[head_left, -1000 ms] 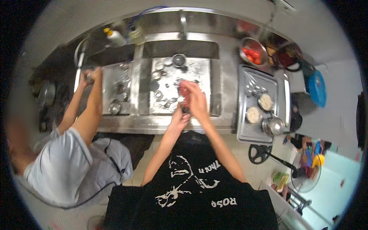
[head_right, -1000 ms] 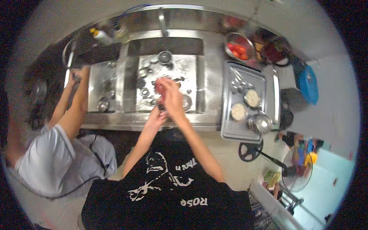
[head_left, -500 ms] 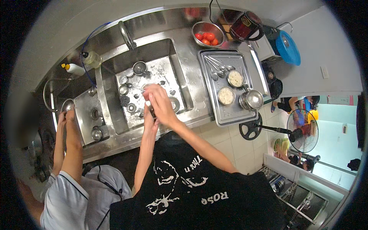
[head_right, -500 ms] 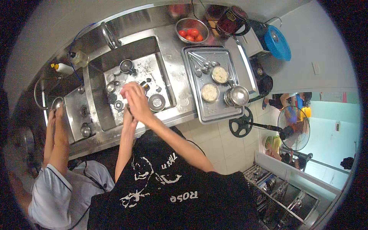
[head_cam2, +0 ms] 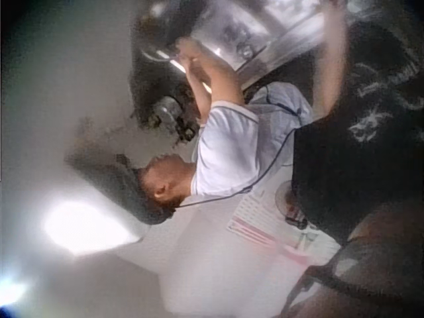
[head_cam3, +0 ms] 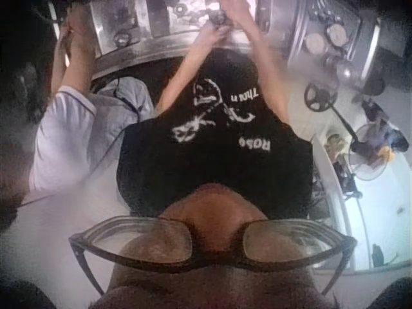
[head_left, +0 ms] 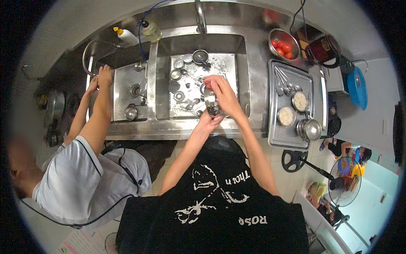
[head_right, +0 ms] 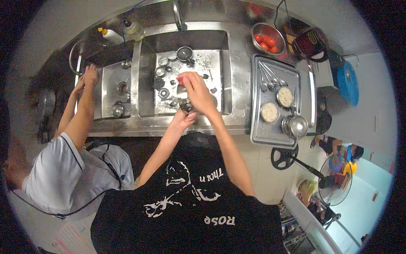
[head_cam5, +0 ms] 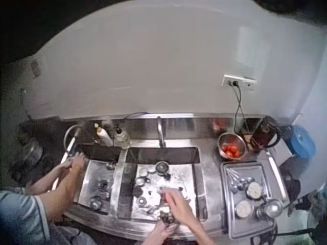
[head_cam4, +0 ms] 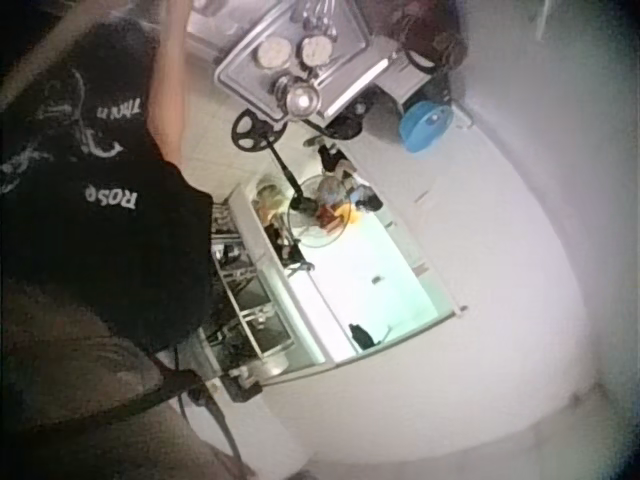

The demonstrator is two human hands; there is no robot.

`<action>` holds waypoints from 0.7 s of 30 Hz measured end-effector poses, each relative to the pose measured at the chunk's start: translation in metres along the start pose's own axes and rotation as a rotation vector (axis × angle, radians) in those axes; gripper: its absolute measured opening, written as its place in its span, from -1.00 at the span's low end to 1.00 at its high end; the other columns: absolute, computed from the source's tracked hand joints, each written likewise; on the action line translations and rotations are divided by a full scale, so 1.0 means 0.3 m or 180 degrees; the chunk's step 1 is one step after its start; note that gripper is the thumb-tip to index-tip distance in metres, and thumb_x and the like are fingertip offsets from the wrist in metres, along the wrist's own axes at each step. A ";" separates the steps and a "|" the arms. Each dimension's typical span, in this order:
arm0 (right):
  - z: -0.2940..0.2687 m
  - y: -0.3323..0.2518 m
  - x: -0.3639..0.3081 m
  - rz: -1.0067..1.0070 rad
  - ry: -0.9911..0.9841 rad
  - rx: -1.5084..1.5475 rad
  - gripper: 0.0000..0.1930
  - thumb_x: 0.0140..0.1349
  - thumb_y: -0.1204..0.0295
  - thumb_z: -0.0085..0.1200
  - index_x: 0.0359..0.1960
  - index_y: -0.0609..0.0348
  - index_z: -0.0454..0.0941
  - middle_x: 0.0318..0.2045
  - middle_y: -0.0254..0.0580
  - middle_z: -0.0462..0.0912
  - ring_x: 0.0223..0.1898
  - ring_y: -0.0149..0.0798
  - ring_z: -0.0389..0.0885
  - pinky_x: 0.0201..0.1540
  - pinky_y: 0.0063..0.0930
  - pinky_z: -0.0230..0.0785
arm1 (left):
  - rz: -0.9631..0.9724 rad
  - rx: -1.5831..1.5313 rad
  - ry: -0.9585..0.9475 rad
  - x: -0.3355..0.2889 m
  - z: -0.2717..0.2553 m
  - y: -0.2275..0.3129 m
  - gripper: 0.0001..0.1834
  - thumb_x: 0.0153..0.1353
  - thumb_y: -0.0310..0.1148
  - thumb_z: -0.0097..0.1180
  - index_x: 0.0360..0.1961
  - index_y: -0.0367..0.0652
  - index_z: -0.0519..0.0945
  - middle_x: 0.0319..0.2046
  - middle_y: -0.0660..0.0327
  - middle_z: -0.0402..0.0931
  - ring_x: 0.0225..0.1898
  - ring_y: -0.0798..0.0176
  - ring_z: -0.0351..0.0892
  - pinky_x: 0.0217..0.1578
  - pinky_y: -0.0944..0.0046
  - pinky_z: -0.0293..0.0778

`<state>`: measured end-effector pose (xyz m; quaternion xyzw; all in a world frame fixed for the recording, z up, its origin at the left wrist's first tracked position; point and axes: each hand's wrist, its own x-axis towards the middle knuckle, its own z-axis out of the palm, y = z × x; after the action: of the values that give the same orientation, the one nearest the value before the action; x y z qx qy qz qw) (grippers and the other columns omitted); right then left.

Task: The person washes small metal bowls at a sink using a red cloth, scrubbing each bowl thoroughly before placing it on a drying tray.

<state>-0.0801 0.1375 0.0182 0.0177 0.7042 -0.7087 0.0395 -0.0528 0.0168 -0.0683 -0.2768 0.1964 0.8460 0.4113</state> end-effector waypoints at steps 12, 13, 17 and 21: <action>-0.062 0.105 -0.157 -0.0113 0.2034 0.0121 -0.57 0.21 0.73 -0.02 0.15 0.26 0.41 0.03 -0.11 0.58 0.10 -0.23 0.55 0.25 -0.39 0.33 | 0.3119 0.4611 0.1719 -0.074 0.067 -0.097 -0.27 0.35 -0.10 0.14 0.37 -0.30 0.19 0.23 -0.22 0.36 0.18 -0.19 0.47 0.15 0.00 0.39; -0.111 0.107 -0.150 -0.0032 0.1642 -0.0042 -0.57 0.18 0.74 -0.04 0.12 0.25 0.44 0.01 -0.12 0.60 0.11 -0.26 0.56 0.25 -0.41 0.33 | 0.3115 0.4595 0.1262 -0.107 0.091 -0.044 -0.49 0.35 -0.26 0.13 0.26 -0.23 0.39 0.04 -0.14 0.50 -0.01 -0.16 0.59 -0.03 -0.01 0.48; -0.112 -0.001 -0.135 0.0054 0.0858 -0.0336 -0.54 0.06 0.80 -0.08 0.04 0.27 0.51 -0.03 -0.13 0.64 0.10 -0.29 0.59 0.22 -0.45 0.35 | 0.3425 0.5213 -0.0053 -0.142 0.187 0.140 -0.73 0.28 -0.45 0.19 -0.01 -0.22 0.65 -0.24 0.00 0.64 -0.24 0.07 0.70 -0.19 0.15 0.57; -0.036 -0.042 -0.130 -0.0490 0.1205 -0.0402 -0.53 0.13 0.76 -0.02 0.12 0.27 0.49 0.12 -0.12 0.56 0.15 -0.25 0.55 0.24 -0.41 0.35 | 0.3239 0.4656 0.0479 -0.089 0.184 0.131 -0.67 0.26 -0.41 0.22 0.04 -0.27 0.61 -0.12 0.00 0.66 -0.20 0.14 0.69 -0.16 0.20 0.57</action>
<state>-0.0427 0.1497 0.0338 0.0942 0.7413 -0.6481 -0.1467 -0.0879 0.0091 -0.0049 0.1206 0.8123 0.5688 0.0458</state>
